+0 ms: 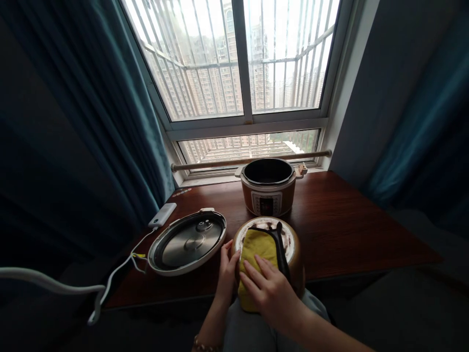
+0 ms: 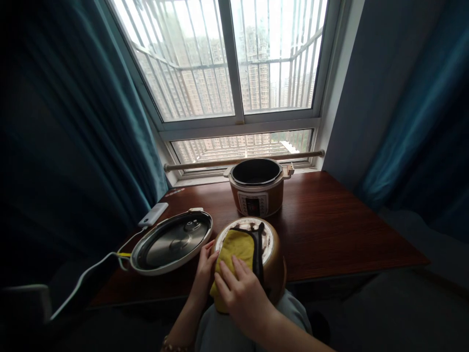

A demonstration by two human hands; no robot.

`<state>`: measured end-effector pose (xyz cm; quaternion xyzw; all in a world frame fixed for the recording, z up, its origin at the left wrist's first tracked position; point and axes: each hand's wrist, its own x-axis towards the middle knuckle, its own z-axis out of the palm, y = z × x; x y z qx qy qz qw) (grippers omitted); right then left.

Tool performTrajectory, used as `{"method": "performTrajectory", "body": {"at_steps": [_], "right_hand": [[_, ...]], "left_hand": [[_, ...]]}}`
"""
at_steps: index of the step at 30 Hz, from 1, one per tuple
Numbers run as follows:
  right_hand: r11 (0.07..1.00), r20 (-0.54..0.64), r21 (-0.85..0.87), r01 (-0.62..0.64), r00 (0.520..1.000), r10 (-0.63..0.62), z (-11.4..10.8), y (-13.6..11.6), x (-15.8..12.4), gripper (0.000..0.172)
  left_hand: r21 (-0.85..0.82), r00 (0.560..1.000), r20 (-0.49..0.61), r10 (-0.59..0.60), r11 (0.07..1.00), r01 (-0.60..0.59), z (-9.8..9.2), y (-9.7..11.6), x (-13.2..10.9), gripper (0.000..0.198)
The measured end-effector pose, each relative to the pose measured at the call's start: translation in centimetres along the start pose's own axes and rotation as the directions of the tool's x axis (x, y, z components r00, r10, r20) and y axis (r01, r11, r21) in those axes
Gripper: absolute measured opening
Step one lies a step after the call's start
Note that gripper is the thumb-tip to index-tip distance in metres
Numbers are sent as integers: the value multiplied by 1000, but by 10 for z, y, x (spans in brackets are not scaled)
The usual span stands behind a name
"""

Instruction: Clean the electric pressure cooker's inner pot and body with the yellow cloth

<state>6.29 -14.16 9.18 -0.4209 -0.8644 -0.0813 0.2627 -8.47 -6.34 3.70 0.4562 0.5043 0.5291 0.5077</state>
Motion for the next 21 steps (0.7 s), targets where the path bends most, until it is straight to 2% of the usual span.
{"method": "performTrajectory", "body": {"at_steps": [2,3,5,6,8,10,12,13,15,17,19,21], "right_hand": [[999,33,31,18,999,-19,5,-5,8,36],[998,59,63,6,998,-10,5,-6,11,35],[984,120,167,-52,992,32,-1,-6,18,38],[967,143,238,-91,988,58,-5,-5,21,39],[902,159,404,-152,983,94,-17,-1,29,38],[804,151,564,-186,981,121,-27,5,35,33],[728,105,642,-241,968,228,-31,14,36,28],[718,63,635,-285,946,319,-30,19,34,28],[755,-58,537,-376,877,478,-22,30,26,30],[811,-155,385,-441,835,528,-11,39,14,35],[849,-177,265,-457,842,509,-2,46,2,40],[868,-157,213,-449,861,484,3,50,-6,42]], "left_hand": [[13,999,25,-42,999,42,-6,7,-1,49],[39,999,3,-34,999,34,-8,12,-4,53],[149,992,-83,92,986,-79,-9,24,-17,57],[229,973,-116,198,959,-168,-7,30,-27,58],[384,907,-98,409,857,-344,3,39,-49,56],[466,859,-31,511,768,-440,17,40,-69,57],[561,816,91,571,648,-515,30,35,-80,56],[615,795,162,584,571,-544,35,31,-82,56],[700,753,284,594,408,-586,38,23,-80,53],[726,723,363,588,308,-615,35,18,-73,48],[713,715,395,577,298,-635,28,16,-65,45],[684,740,380,554,370,-629,20,17,-57,41]]}}
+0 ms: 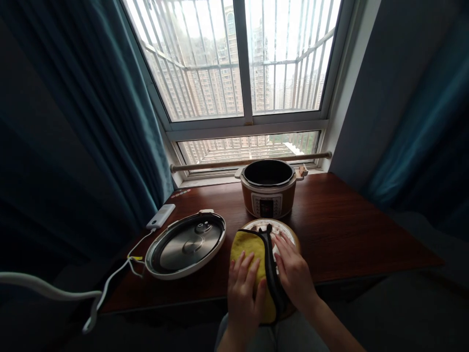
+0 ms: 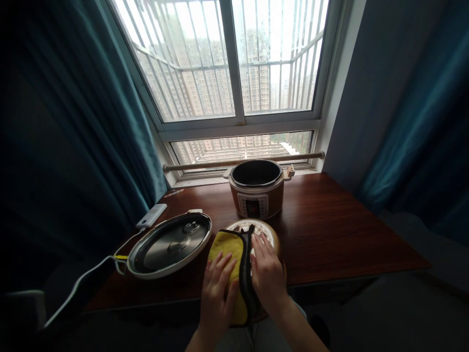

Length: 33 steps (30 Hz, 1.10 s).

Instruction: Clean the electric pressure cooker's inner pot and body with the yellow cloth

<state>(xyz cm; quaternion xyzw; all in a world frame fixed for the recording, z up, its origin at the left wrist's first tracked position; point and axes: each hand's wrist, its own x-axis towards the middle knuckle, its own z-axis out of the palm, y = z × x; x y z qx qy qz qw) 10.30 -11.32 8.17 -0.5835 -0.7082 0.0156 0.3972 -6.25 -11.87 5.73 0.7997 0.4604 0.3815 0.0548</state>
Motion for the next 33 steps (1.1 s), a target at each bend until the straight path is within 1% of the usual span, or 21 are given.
{"method": "performTrajectory", "body": {"at_steps": [3,5,8,10,12,14,15,16,18,19,20,22,25,27,28,30,32,33], "right_hand": [[1000,25,-3,8,1000,-8,0,5,-3,42],[1000,22,1,6,1000,-6,-1,5,-2,42],[1000,27,3,25,999,-25,-3,5,-1,41],[1000,33,1,26,999,-26,-5,4,-1,39],[1000,37,-2,21,999,-21,-7,4,0,38],[1000,40,-1,19,999,-19,-8,3,0,38],[1000,40,2,21,999,-21,-9,3,0,38],[1000,40,8,23,999,-24,-9,3,0,38],[999,41,21,28,999,-29,-10,4,-1,38],[999,42,27,29,999,-30,-10,4,-1,38],[999,42,31,29,999,-31,-10,4,-1,37],[999,39,35,33,999,-35,-10,4,-1,37],[998,20,40,48,999,-48,-9,4,-1,36],[998,12,41,54,998,-55,-8,4,-2,35],[998,12,40,56,998,-57,-8,4,-2,35],[998,15,30,59,998,-59,-8,4,-2,34],[998,18,13,58,998,-58,-7,4,-2,34],[998,19,5,56,998,-56,-7,4,-2,34]], "left_hand": [[-201,991,28,-127,971,130,-5,-17,8,35],[-347,975,74,-210,911,222,-6,-31,16,34],[-510,945,166,-282,796,327,-6,-51,31,35],[-586,916,230,-327,705,399,-3,-63,42,38],[-650,874,294,-388,589,480,1,-72,52,42],[-693,838,351,-418,485,533,7,-80,62,45],[-699,827,383,-412,456,551,10,-83,67,45],[-690,817,416,-399,447,569,12,-87,72,44],[-636,790,493,-363,469,613,17,-93,84,42],[-597,774,528,-348,496,630,19,-95,90,42],[-553,762,555,-333,537,637,21,-96,96,42],[-468,764,578,-287,651,598,22,-97,109,41],[-339,793,582,-183,831,440,22,-89,127,44],[-291,805,587,-80,908,302,23,-81,138,47],[-284,806,592,-19,931,230,23,-76,143,47],[-298,792,602,99,948,108,25,-69,150,48],[-320,780,604,160,946,54,29,-67,155,47],[-326,781,604,160,944,59,31,-68,156,47]]}}
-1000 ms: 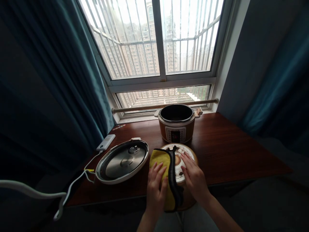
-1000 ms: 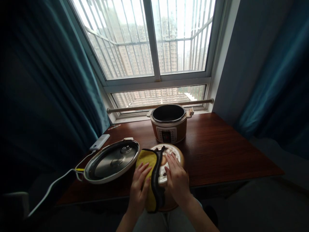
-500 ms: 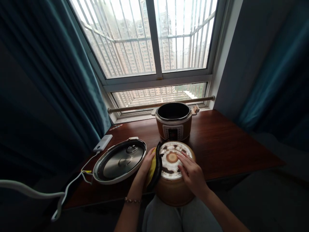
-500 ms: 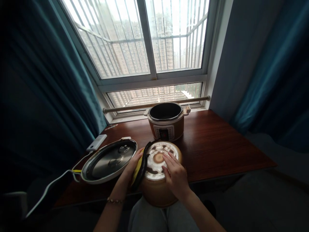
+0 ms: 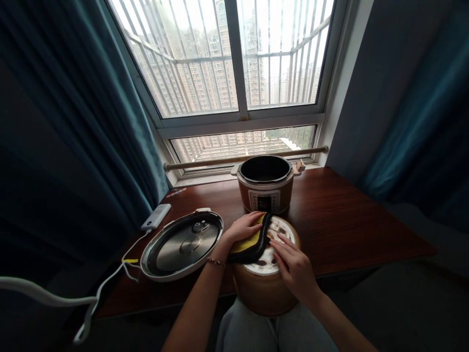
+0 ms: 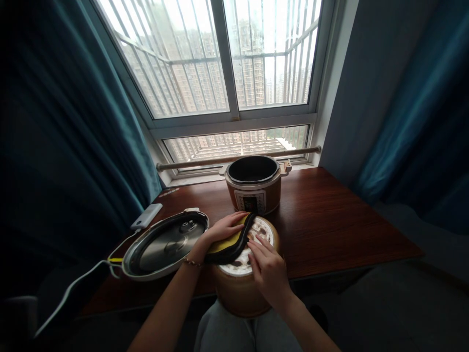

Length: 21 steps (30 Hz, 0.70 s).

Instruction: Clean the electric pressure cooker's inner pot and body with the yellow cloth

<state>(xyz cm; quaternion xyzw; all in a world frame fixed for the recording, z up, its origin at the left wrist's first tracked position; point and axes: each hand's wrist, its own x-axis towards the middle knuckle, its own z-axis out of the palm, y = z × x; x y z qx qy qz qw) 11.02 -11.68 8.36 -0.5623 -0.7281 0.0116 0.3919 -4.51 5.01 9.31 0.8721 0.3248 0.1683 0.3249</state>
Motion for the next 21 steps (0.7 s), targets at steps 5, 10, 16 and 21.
{"method": "performTrajectory", "body": {"at_steps": [5,10,16,21], "right_hand": [[1000,-11,-16,-8,1000,8,3,-2,0,35],[1000,-11,-19,3,1000,-3,3,-2,0,36],[1000,-18,-24,-4,1000,4,3,-3,0,37],[999,-40,-31,15,999,-17,4,-2,0,39]], "left_hand": [[-150,982,-52,-181,974,172,3,-21,1,47],[-160,955,-63,-291,947,278,4,-25,-9,49],[126,963,-183,-199,967,224,7,1,-31,48],[287,988,-153,-38,954,81,14,28,-53,44]]}}
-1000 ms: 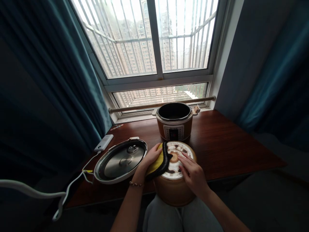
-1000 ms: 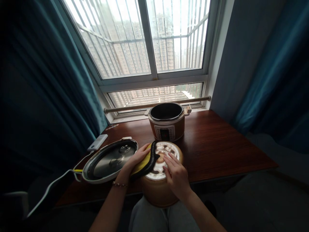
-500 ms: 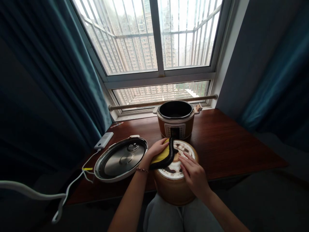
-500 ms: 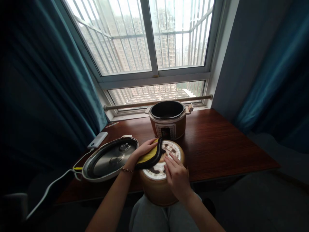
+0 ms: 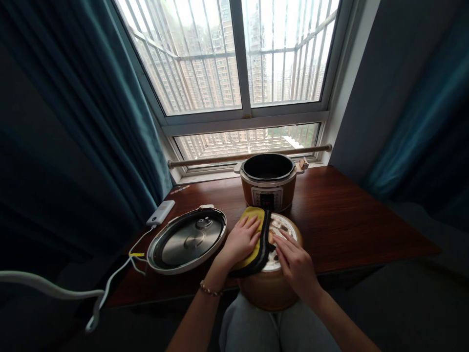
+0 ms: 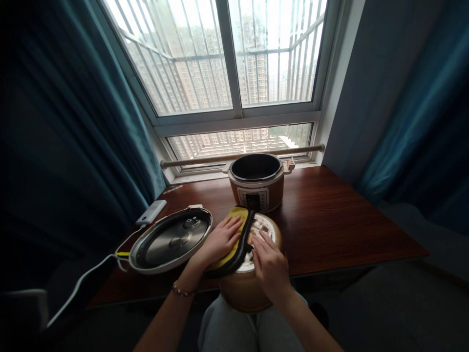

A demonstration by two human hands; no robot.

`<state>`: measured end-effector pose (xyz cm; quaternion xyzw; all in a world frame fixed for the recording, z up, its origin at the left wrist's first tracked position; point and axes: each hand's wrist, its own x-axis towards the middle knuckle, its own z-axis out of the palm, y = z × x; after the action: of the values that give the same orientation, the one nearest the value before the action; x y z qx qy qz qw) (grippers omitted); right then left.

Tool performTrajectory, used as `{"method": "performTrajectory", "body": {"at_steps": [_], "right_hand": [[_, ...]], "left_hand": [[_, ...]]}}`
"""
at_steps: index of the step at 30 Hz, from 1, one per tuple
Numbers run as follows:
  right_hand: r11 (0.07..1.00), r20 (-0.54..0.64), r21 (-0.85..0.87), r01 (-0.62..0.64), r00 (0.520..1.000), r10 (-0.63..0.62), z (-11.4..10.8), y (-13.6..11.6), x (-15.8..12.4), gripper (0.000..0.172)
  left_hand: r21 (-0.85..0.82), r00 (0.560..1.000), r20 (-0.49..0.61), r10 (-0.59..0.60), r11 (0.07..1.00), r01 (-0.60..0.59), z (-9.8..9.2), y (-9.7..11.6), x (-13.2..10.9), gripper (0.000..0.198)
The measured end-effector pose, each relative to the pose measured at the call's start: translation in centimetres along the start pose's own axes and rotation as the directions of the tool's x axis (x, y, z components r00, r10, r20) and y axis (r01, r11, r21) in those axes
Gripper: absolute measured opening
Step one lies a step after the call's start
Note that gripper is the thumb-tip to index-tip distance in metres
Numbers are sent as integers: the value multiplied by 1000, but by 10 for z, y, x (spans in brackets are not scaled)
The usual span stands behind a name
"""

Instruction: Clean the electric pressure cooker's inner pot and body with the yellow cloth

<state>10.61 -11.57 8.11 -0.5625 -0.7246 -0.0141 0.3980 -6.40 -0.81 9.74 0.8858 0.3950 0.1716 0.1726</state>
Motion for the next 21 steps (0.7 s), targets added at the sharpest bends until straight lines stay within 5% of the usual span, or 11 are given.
{"method": "performTrajectory", "body": {"at_steps": [8,14,21], "right_hand": [[1000,6,-14,-24,1000,24,3,2,-4,43],[990,0,131,-53,999,53,-3,6,-4,44],[971,82,222,-90,994,73,-18,9,3,37]], "left_hand": [[91,994,34,107,990,-109,-5,55,-45,45],[117,992,3,123,985,-123,3,87,-59,49],[-153,983,-71,172,972,-181,1,103,-47,36]]}}
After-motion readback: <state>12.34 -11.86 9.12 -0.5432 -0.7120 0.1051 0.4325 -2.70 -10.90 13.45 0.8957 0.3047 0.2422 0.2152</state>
